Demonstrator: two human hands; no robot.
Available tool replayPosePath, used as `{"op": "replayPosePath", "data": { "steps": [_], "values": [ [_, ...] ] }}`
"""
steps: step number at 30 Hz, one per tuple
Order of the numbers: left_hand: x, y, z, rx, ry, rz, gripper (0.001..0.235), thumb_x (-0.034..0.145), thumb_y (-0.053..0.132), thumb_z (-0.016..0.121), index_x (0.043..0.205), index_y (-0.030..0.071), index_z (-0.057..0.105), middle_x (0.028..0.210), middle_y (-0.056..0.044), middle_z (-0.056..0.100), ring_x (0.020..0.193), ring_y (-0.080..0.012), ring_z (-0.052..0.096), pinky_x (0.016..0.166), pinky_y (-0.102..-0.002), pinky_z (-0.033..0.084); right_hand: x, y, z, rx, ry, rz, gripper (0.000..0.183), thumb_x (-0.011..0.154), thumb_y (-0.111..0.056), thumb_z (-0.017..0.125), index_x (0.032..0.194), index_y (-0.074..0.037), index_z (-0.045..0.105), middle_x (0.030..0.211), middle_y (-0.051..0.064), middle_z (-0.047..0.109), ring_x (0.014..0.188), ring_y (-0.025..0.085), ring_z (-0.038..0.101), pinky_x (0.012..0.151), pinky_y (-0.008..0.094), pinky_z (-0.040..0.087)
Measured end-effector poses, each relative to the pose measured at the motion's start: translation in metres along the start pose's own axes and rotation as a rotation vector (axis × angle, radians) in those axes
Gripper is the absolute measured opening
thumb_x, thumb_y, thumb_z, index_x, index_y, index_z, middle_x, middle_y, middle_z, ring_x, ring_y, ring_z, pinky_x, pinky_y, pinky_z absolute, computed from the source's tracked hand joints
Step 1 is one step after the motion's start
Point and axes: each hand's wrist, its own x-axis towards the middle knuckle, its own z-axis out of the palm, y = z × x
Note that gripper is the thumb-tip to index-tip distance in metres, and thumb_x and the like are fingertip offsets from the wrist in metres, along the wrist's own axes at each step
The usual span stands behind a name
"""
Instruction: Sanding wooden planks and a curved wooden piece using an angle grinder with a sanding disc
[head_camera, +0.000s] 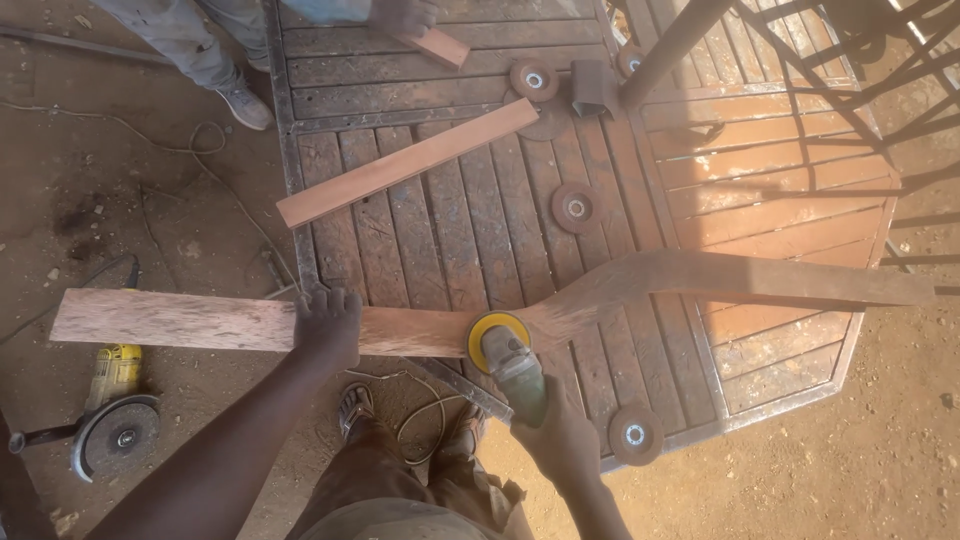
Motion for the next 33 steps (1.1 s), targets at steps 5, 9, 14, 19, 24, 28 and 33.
{"op": "replayPosePath", "data": {
  "steps": [5,9,14,19,24,28,33],
  "values": [
    [0.014,0.005,0.032,0.067,0.216,-0.049,0.069,0.071,0.030,0.079,0.130,0.014,0.048,0.129,-0.017,0.055,0.120,-0.0348,0.054,0.112,-0.064,0.041,0.046,0.041,-0.025,0.030,0.115,-0.035,0.057,0.078,-0.036,0.070,0.128,-0.022,0.046,0.089,0.005,0.071,0.067,0.028,0.067,0.055,0.044,0.051],
    [0.013,0.007,0.035,0.124,0.196,-0.106,0.072,0.069,0.028,0.080,0.132,0.014,0.049,0.138,-0.021,0.054,0.128,-0.0368,0.052,0.112,-0.059,0.042,0.079,0.068,-0.079,0.087,0.185,0.052,0.051,0.078,-0.036,0.069,0.120,-0.015,0.049,0.087,0.013,0.071,0.068,0.034,0.067,0.058,0.048,0.046],
    [0.005,0.009,0.038,0.127,0.486,-0.067,0.063,0.058,0.025,0.077,0.115,0.009,0.053,0.118,-0.025,0.051,0.106,-0.0381,0.052,0.095,-0.057,0.039,0.123,0.120,-0.123,0.188,0.231,0.126,0.066,0.080,-0.036,0.071,0.136,-0.011,0.047,0.108,0.024,0.067,0.097,0.044,0.065,0.082,0.059,0.047],
    [-0.001,0.014,0.035,0.036,0.634,-0.030,0.049,0.057,0.014,0.076,0.102,0.003,0.060,0.100,-0.025,0.056,0.093,-0.0435,0.055,0.093,-0.065,0.035,0.187,0.208,-0.128,0.215,0.322,0.203,0.084,0.076,-0.047,0.078,0.147,-0.014,0.045,0.124,0.031,0.065,0.119,0.051,0.063,0.097,0.069,0.047],
    [0.000,0.071,0.010,-0.163,0.602,0.113,0.103,0.052,0.089,0.069,0.109,0.004,0.061,0.101,-0.019,0.054,0.102,-0.0382,0.057,0.091,-0.059,0.041,0.189,0.218,-0.130,0.282,0.414,0.252,0.083,0.078,-0.045,0.077,0.145,-0.005,0.047,0.116,0.035,0.064,0.112,0.055,0.064,0.087,0.073,0.048],
    [0.025,0.129,-0.009,-0.399,0.373,-0.009,0.069,0.104,0.072,0.030,0.103,0.012,0.064,0.103,-0.014,0.066,0.116,-0.0355,0.061,0.101,-0.064,0.039,0.115,0.132,-0.135,0.301,0.245,0.183,0.077,0.083,-0.039,0.072,0.146,-0.006,0.042,0.129,0.034,0.062,0.125,0.054,0.058,0.104,0.067,0.045],
    [0.050,0.168,-0.004,-0.377,0.744,-0.521,0.046,0.112,0.044,0.043,0.088,0.015,0.069,0.086,-0.008,0.072,0.096,-0.0290,0.071,0.097,-0.049,0.042,0.096,0.097,-0.100,0.054,0.005,-0.122,0.072,0.078,-0.037,0.076,0.141,-0.017,0.048,0.126,0.019,0.068,0.121,0.045,0.066,0.102,0.062,0.052]
  ]
}}
